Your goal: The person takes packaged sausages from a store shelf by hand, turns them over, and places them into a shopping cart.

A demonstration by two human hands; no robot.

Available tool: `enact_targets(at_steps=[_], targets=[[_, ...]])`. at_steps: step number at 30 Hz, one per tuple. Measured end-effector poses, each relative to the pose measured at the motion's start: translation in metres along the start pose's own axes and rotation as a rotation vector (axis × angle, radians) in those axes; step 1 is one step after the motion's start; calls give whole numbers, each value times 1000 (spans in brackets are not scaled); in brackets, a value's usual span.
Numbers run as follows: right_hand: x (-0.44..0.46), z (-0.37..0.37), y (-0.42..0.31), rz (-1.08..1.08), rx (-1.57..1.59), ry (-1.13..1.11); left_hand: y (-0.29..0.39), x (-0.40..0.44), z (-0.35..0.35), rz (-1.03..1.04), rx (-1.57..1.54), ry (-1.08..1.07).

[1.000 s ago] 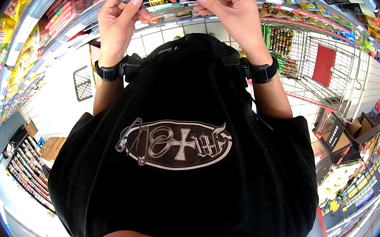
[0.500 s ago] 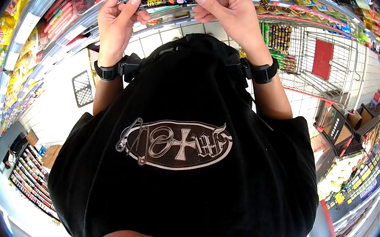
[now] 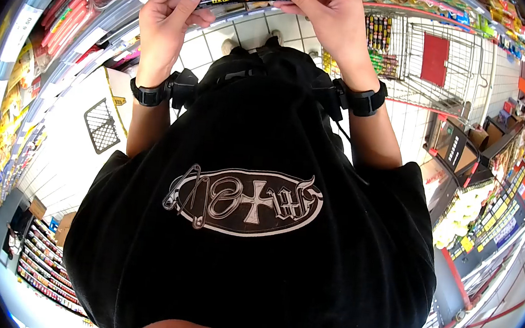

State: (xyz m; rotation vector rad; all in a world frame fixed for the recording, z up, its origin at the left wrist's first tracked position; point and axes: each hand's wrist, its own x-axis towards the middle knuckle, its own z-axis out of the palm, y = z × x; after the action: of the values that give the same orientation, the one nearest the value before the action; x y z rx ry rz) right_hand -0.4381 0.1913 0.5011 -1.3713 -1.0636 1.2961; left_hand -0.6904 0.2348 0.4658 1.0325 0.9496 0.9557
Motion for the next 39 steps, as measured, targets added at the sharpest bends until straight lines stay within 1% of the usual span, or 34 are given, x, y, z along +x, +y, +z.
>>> enact_targets(at_steps=[3, 5, 6, 7, 9, 11, 13, 15, 19, 21, 23, 25, 27, 28, 31, 32, 33, 35, 36, 37, 39], targets=[[-9, 5, 4, 22, 2, 45, -11, -1, -7, -23, -45, -57], [-14, 9, 6, 17, -30, 80, -14, 4, -10, 65, -83, -117], [-9, 3, 15, -153, -129, 48, -15, 4, -13, 25, -65, -111], [-9, -4, 25, -126, -89, 32, -17, 3, -16, -7, -47, -109], [-16, 8, 12, -111, -147, 61, -22, 4, -19, -18, -107, -116], [-20, 8, 15, -129, -145, 85, -27, 3, -19, -28, -120, -125], [-23, -6, 22, -31, -175, 71, -29, 3, -16, -57, -42, -155], [-27, -12, 22, -15, -177, 100, -25, 4, -7, -66, 71, -211], [-27, -21, 36, -37, -117, 140, -35, 9, 10, -121, 124, -288], [-34, -32, 41, -5, -125, 159, -42, 10, 22, -163, 160, -293], [-42, -44, 53, 29, -19, 205, -46, 11, 35, -173, 170, -320], [-55, -61, 59, 71, -52, 196, -50, 9, 49, -205, 232, -380], [-67, -75, 68, 71, 26, 247, -57, 6, 67, -217, 262, -379], [-74, -90, 73, 72, -77, 219, -61, 5, 75, -233, 292, -395], [-98, -124, 88, 109, 51, 276, -76, 2, 111, -240, 333, -435], [-106, -139, 90, 100, -9, 278, -80, 1, 126, -242, 364, -457], [-116, -156, 91, 98, 5, 277, -85, -2, 141, -250, 396, -476], [-136, -185, 95, 110, -21, 282, -98, -9, 172, -240, 352, -503], [-146, -202, 99, 140, 141, 269, -99, -16, 191, -249, 334, -488], [-159, -218, 102, 246, 371, 249, -101, -22, 211, -249, 313, -476], [-167, -249, 112, 83, 163, 285, -108, -29, 242, -259, 298, -435]])
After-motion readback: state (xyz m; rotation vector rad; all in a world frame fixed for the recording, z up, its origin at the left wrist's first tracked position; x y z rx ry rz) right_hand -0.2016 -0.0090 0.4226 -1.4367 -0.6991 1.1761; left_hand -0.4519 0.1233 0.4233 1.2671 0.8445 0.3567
